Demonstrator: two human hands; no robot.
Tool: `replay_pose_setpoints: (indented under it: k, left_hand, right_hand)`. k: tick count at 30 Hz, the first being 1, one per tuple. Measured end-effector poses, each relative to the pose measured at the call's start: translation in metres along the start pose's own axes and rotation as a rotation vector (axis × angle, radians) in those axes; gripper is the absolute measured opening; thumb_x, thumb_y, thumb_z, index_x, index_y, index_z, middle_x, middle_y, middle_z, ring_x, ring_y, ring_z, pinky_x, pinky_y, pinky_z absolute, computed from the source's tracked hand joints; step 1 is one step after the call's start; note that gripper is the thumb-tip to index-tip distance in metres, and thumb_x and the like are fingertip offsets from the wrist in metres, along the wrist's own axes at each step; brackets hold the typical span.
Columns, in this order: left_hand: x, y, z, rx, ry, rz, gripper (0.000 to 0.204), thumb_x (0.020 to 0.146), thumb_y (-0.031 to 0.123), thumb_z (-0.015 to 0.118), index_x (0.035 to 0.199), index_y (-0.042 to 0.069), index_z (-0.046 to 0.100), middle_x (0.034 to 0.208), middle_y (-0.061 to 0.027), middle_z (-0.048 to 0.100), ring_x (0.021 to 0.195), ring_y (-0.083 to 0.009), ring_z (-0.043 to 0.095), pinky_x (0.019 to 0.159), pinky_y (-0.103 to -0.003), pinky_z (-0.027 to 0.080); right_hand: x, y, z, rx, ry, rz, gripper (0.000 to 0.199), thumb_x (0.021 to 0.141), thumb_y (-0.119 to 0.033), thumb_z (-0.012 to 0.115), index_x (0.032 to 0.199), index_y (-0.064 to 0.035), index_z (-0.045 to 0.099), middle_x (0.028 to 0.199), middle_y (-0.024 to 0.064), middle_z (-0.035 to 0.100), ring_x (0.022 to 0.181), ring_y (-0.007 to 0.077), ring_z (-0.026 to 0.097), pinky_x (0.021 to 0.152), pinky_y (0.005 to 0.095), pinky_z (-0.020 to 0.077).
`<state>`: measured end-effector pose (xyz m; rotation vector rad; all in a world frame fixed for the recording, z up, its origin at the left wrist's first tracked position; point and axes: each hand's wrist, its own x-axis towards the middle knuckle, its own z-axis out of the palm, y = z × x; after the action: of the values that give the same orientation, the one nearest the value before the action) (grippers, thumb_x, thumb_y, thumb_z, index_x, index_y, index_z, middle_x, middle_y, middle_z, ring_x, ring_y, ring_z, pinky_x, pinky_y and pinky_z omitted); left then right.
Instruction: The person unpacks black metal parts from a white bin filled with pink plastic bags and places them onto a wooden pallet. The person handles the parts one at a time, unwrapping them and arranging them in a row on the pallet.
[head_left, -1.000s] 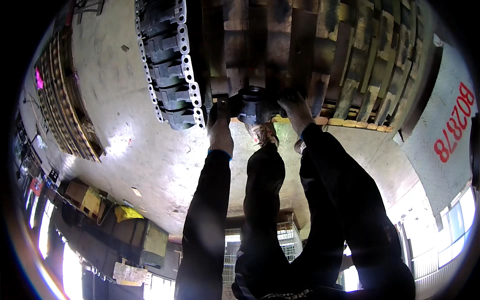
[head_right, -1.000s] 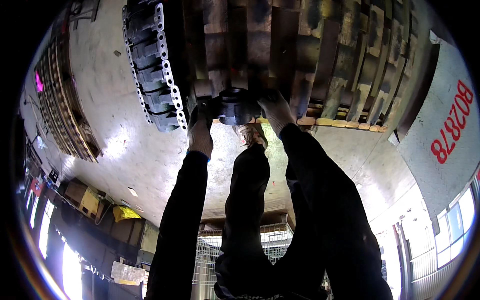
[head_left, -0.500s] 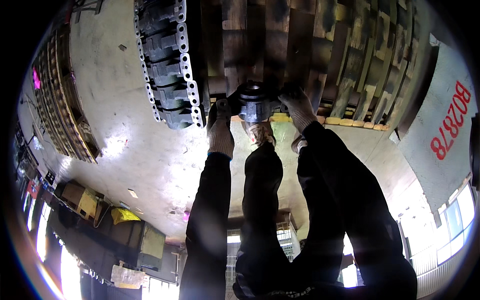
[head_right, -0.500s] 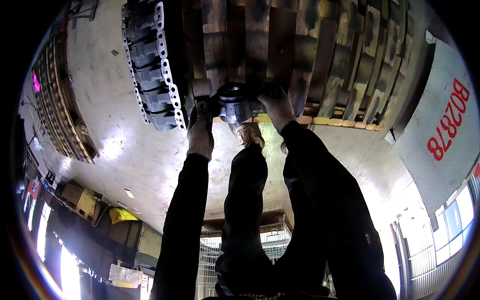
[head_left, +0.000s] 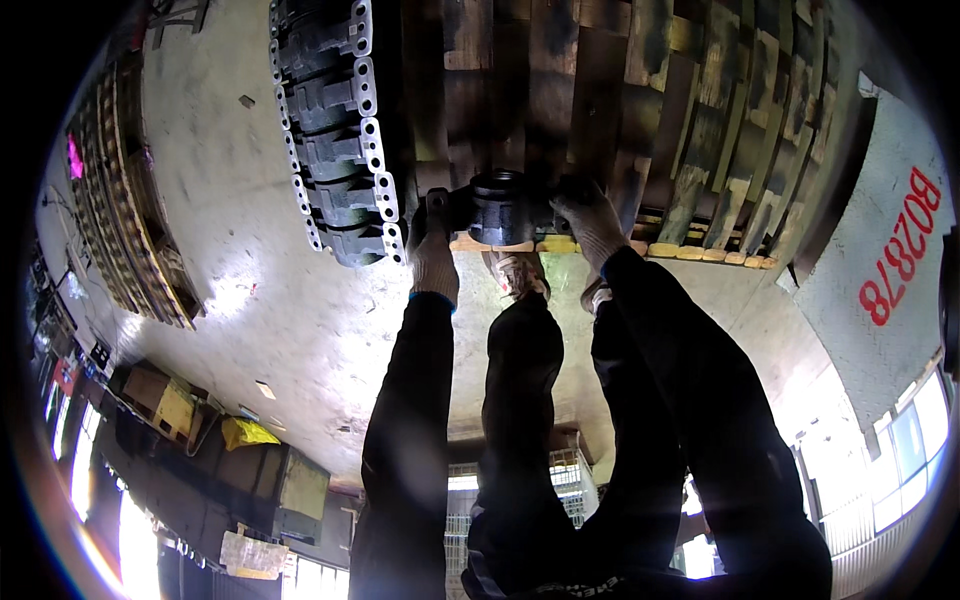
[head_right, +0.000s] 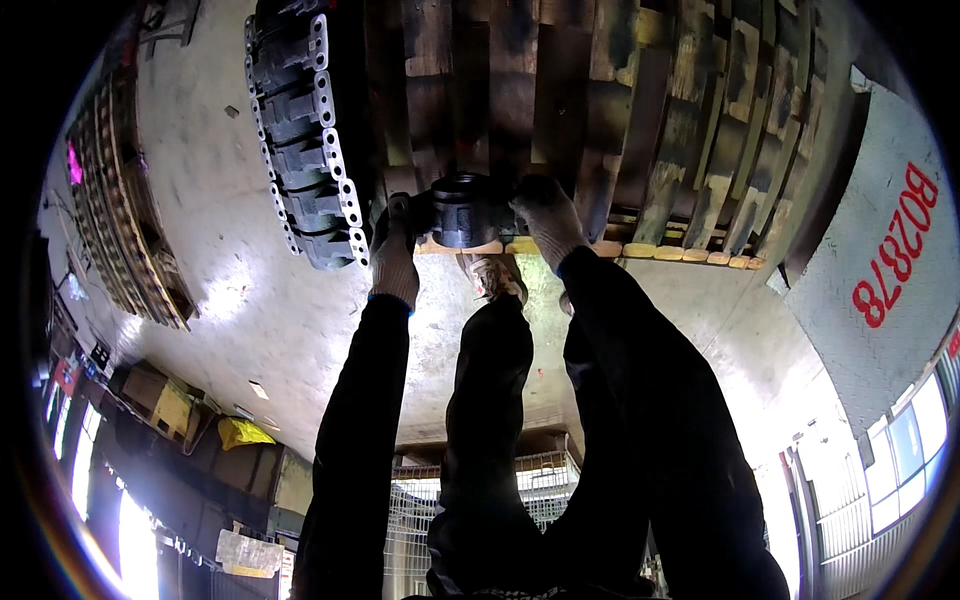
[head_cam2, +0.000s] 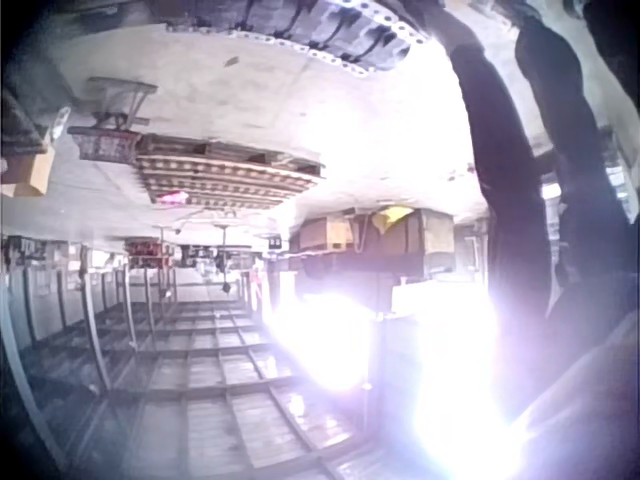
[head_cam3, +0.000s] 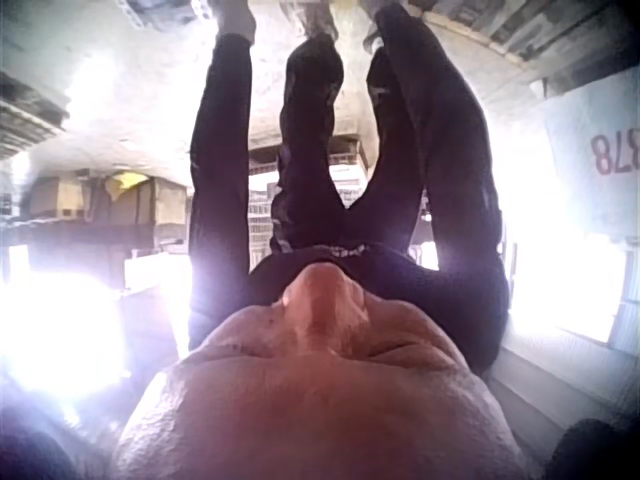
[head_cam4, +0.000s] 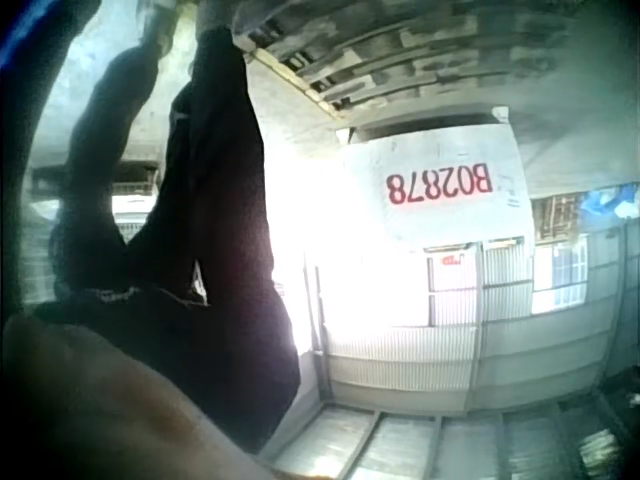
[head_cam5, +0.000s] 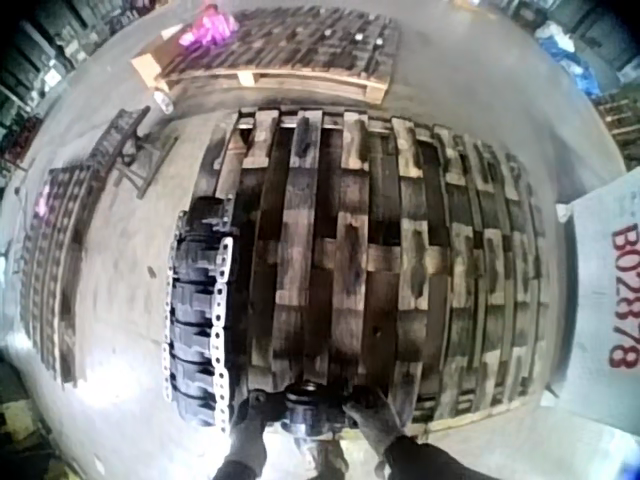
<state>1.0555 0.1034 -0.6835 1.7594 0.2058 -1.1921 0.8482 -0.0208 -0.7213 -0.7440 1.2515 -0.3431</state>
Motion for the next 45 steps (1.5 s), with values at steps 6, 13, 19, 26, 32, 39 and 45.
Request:
replay_pose_setpoints:
  k: [6,13,19,26,32,39,45]
  left_hand:
    - [-0.005,0.006,-0.006,0.115,0.022,-0.038,0.039,0.104,0.025,0.042,0.13,-0.001,0.055,0.127,-0.0105,0.061,0.117,-0.0201,0.056,0.1,-0.031,0.04]
    - [0.008,-0.005,0.008,0.142,-0.007,-0.117,0.05,0.102,0.037,0.048,0.136,0.002,0.052,0.135,-0.0079,0.058,0.123,-0.0191,0.051,0.106,-0.031,0.035]
    - [0.016,-0.017,0.005,0.176,-0.047,-0.087,0.058,0.102,0.043,0.047,0.143,0.003,0.045,0.144,-0.0085,0.05,0.132,-0.0192,0.044,0.11,-0.032,0.03]
    - [0.024,-0.044,0.0,0.11,-0.073,0.089,0.049,0.101,0.032,0.049,0.14,0.002,0.049,0.138,-0.0073,0.055,0.127,-0.0178,0.049,0.107,-0.03,0.034]
    - [-0.032,-0.041,-0.022,0.554,-0.003,0.197,0.045,0.099,0.02,0.046,0.137,-0.003,0.046,0.139,-0.0179,0.053,0.13,-0.0291,0.048,0.108,-0.034,0.035]
    - [-0.18,-0.051,-0.089,0.662,-0.054,-0.093,0.043,0.093,0.024,0.053,0.128,0.0,0.057,0.129,-0.0207,0.059,0.124,-0.0326,0.053,0.106,-0.039,0.04]
    - [-0.287,-0.007,-0.147,0.644,-0.07,-0.198,0.042,0.093,0.025,0.054,0.127,0.001,0.059,0.127,-0.0179,0.062,0.122,-0.0299,0.055,0.105,-0.037,0.042]
  right_hand:
    - [-0.01,-0.019,0.006,-0.222,-0.073,0.109,0.027,0.086,-0.013,0.063,0.11,-0.0002,0.058,0.095,0.0086,0.064,0.084,0.0133,0.058,0.074,0.0286,0.0483]
    - [-0.016,-0.018,-0.013,-0.728,-0.055,-0.31,0.016,0.084,-0.011,0.061,0.096,-0.0015,0.064,0.089,0.0121,0.065,0.084,0.0243,0.064,0.07,0.0334,0.0507]
    - [-0.021,-0.022,-0.007,-0.524,0.002,-0.07,0.018,0.084,-0.013,0.063,0.097,-0.001,0.064,0.084,0.0113,0.064,0.08,0.0238,0.064,0.069,0.0329,0.0509]
    - [-0.028,-0.022,-0.012,-0.489,0.088,-0.077,0.028,0.084,-0.018,0.066,0.105,0.0004,0.062,0.091,0.0118,0.069,0.077,0.0198,0.063,0.07,0.0315,0.0502]
    - [-0.054,-0.036,-0.03,-1.207,-0.001,-0.523,0.022,0.085,-0.016,0.065,0.101,-0.0006,0.064,0.093,0.013,0.068,0.087,0.0223,0.065,0.078,0.0305,0.0491]
    - [-0.241,-0.061,-0.115,-0.615,0.389,0.3,0.054,0.087,-0.022,0.066,0.131,0.0036,0.049,0.114,0.0148,0.062,0.106,0.0232,0.058,0.094,0.0324,0.0459]
    - [-0.398,-0.115,-0.182,-0.741,0.488,0.384,0.054,0.084,-0.018,0.07,0.13,0.0022,0.051,0.109,0.0126,0.066,0.101,0.0204,0.061,0.089,0.0323,0.0482]
